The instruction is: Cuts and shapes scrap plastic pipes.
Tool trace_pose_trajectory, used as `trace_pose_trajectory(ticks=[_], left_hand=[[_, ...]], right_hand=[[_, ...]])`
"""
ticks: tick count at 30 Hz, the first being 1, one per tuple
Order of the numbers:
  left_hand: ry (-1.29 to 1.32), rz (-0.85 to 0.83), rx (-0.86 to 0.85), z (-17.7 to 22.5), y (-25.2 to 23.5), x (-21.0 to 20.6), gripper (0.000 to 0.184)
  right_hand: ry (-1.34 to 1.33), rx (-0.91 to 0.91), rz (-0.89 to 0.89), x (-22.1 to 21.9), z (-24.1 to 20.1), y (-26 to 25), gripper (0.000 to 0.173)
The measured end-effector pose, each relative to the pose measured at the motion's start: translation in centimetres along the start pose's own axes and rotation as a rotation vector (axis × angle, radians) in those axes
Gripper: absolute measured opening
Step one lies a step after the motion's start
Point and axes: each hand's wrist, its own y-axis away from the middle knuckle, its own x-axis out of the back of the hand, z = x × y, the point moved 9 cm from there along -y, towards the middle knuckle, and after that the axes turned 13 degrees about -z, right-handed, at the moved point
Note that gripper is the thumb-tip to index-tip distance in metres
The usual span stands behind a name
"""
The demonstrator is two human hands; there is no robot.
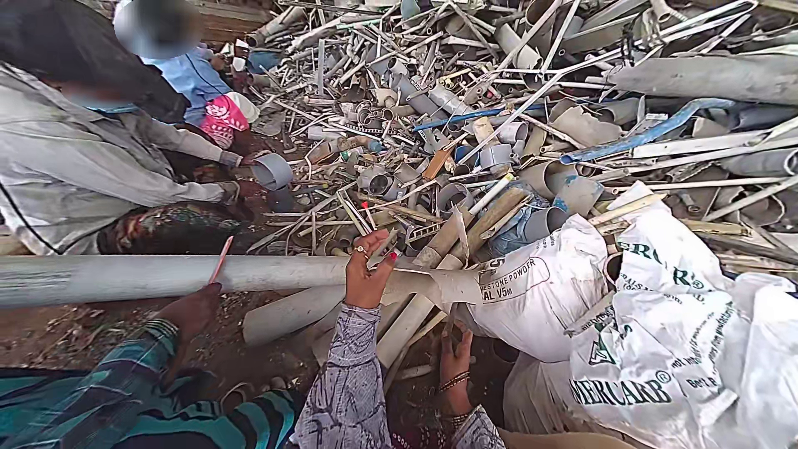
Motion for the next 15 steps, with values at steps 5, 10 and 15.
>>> trace_pose_trajectory(ticks=[5,10,15], left_hand=[[-0.012,0.003,0.008,0.0,0.1,0.1,0.051],[-0.008,-0.007,0.015,-0.2,0.2,0.1,0.049],[-0.012,0.013,0.024,-0.2,0.1,0.3,0.049]], right_hand=[[-0.100,-0.049,-0.212,-4.4,-3.1,0.5,0.045],[-0.136,-0.007,-0.161,-4.9,-2.6,0.9,0.045],[-0.091,0.067,-0.248,-6.2,-3.2,1.6,0.049]])
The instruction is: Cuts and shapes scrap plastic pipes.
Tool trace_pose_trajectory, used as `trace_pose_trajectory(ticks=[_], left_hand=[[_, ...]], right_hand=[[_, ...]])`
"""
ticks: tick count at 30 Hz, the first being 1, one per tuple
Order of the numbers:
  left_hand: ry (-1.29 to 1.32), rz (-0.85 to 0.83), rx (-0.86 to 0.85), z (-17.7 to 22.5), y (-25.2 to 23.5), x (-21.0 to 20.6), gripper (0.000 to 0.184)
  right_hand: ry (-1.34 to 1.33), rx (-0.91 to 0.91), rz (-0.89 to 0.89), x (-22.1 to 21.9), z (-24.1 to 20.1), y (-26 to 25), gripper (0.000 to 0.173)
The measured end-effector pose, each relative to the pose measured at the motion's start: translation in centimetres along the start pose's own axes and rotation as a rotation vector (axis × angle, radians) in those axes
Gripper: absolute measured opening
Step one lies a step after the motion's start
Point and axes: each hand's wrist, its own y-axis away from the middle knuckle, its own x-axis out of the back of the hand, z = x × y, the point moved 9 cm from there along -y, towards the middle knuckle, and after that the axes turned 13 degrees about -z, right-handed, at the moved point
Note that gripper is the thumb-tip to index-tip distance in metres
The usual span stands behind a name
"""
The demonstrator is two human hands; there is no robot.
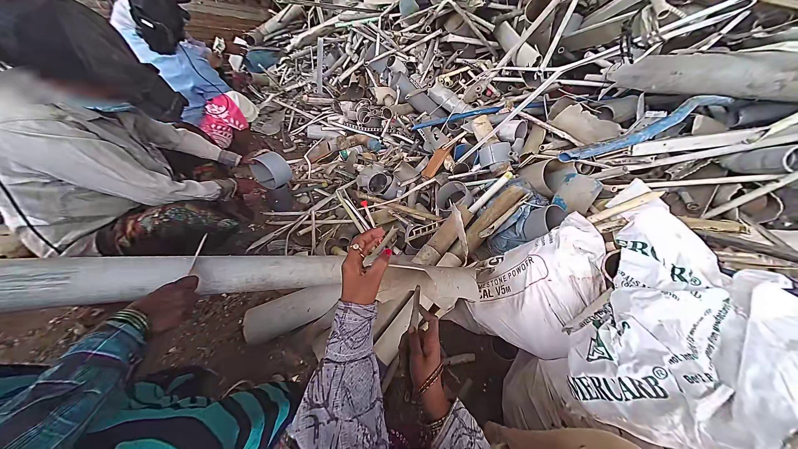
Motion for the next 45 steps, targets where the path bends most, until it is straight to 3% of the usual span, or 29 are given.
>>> trace_pose_trajectory(ticks=[3,5,10,15,20,24,28,35,40,42,45], left_hand=[[-0.021,-0.011,-0.016,0.0,0.1,0.0,0.049],[-0.029,0.001,-0.013,0.0,-0.2,0.3,0.049],[-0.023,0.022,0.010,-0.2,-0.1,0.4,0.048],[-0.036,0.062,0.034,-0.4,0.0,1.0,0.046],[-0.043,0.162,0.101,-0.8,-0.2,1.8,0.036],[-0.002,0.234,0.138,-1.5,0.1,2.6,0.032],[0.022,0.265,0.149,-1.8,0.0,3.0,0.027],[0.039,0.268,0.184,-2.5,0.1,3.5,0.030],[0.052,0.246,0.144,-2.4,-0.1,3.1,0.030],[0.058,0.255,0.126,-2.2,-0.2,2.9,0.029],[0.042,0.275,0.132,-2.0,0.1,2.9,0.029]], right_hand=[[-0.017,-0.025,0.066,0.9,0.3,-0.5,0.046],[0.051,-0.016,0.000,0.2,-0.2,-0.6,0.047],[0.640,0.028,-0.141,2.7,-1.9,-0.3,0.045],[1.048,-0.215,-0.259,9.2,-1.7,-3.0,0.033],[1.080,-0.204,-0.323,11.3,-1.0,-5.2,0.029],[1.092,-0.363,-0.252,14.1,0.7,-6.3,0.033],[1.060,-0.076,-0.330,10.2,-1.7,-4.9,0.028],[0.954,-0.146,-0.333,10.0,-1.5,-5.3,0.027],[1.093,-0.014,-0.322,10.4,-3.5,-5.8,0.026],[1.177,-0.182,-0.374,10.7,-2.0,-6.5,0.031],[1.159,-0.457,-0.300,13.9,0.9,-7.2,0.035]])
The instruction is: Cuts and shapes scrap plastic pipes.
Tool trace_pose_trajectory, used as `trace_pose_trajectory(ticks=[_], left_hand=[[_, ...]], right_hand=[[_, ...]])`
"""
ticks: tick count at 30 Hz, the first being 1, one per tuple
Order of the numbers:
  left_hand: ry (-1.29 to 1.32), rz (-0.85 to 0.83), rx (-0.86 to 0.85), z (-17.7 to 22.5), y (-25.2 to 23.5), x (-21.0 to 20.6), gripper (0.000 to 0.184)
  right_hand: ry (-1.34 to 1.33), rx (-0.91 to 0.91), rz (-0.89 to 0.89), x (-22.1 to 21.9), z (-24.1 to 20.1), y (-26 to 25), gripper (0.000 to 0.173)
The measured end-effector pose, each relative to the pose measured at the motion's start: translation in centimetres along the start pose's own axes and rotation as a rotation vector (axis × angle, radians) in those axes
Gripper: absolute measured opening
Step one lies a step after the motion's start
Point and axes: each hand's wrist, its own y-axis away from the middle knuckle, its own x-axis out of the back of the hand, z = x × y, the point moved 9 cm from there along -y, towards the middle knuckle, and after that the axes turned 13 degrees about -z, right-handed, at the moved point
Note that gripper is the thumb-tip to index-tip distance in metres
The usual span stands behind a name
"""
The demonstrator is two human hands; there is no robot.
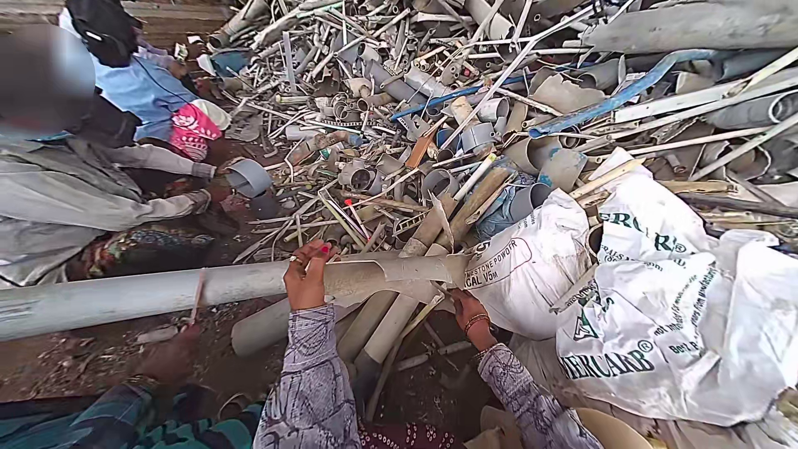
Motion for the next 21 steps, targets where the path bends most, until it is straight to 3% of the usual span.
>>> trace_pose_trajectory(ticks=[5,8,12,16,19,21], left_hand=[[-0.011,0.001,0.009,0.1,-0.1,0.0,0.030],[-0.012,-0.009,0.008,0.1,0.2,-0.1,0.031],[-0.024,-0.009,0.005,0.3,0.0,-0.1,0.029],[-0.039,-0.019,0.007,0.2,0.1,-0.1,0.031],[-0.053,-0.020,0.004,0.3,0.0,-0.2,0.031],[-0.063,-0.012,0.017,0.1,0.0,0.0,0.031]], right_hand=[[-0.015,0.166,0.047,-0.3,-3.5,2.1,0.033],[-0.041,0.023,0.004,-0.2,-1.4,0.8,0.035],[0.005,0.116,0.026,-0.3,-4.0,2.7,0.034],[-0.050,-0.065,-0.040,0.0,-0.9,1.0,0.037],[-0.046,0.116,0.037,0.0,-4.0,2.6,0.033],[-0.022,0.118,0.006,-0.4,-4.8,3.0,0.034]])
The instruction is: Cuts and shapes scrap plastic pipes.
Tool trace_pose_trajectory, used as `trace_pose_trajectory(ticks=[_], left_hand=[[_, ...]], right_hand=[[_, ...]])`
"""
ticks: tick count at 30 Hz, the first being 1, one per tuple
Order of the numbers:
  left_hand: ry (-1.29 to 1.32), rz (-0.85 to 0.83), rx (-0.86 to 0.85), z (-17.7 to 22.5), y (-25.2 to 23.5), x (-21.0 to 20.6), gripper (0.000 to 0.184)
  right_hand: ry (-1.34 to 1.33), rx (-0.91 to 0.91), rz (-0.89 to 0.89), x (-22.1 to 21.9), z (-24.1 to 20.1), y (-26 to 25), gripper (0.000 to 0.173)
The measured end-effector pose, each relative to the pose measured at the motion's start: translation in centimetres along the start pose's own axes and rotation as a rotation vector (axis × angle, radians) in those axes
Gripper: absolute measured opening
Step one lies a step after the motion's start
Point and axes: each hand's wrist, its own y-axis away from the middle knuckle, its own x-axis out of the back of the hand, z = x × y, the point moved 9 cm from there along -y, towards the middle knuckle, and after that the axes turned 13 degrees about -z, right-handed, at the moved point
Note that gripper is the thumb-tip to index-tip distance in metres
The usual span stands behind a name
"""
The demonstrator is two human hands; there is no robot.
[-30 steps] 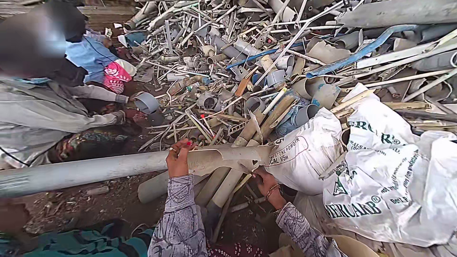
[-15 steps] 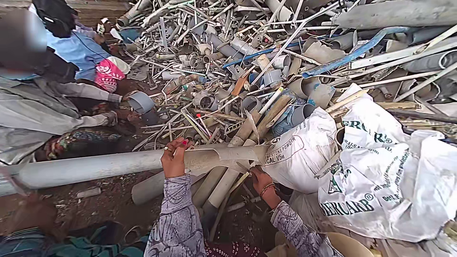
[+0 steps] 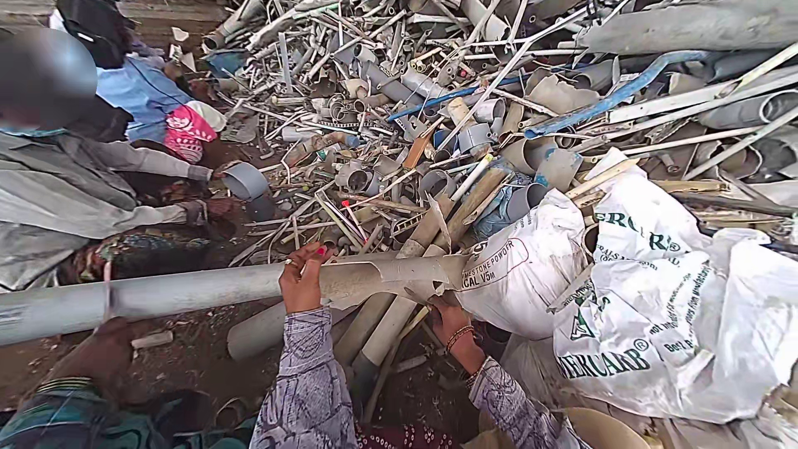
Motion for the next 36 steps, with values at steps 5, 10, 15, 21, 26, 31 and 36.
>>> trace_pose_trajectory(ticks=[5,10,15,21,26,31,36], left_hand=[[0.041,0.027,-0.002,0.4,0.0,-0.1,0.029],[0.024,0.032,0.003,-0.1,0.1,0.2,0.028],[0.030,0.052,0.027,-0.4,-0.2,0.6,0.025],[-0.012,0.133,0.094,-0.8,-1.3,1.6,0.020],[-0.066,0.128,0.118,-2.2,-2.1,2.5,0.026],[0.002,0.138,0.093,-1.6,-2.0,1.9,0.018],[-0.026,0.124,0.075,-1.2,-2.1,1.8,0.021]], right_hand=[[-0.058,-0.083,0.020,0.6,2.6,-1.3,0.034],[-0.029,-0.111,-0.028,0.1,2.5,-1.3,0.035],[-0.040,-0.074,0.004,-0.5,3.4,-1.4,0.034],[-0.058,-0.097,0.021,-0.3,5.1,-2.9,0.036],[-0.026,-0.113,-0.020,-0.2,6.4,-3.9,0.036],[0.014,-0.123,-0.019,0.2,6.6,-4.3,0.035],[0.037,-0.119,-0.035,0.4,5.8,-4.3,0.035]])
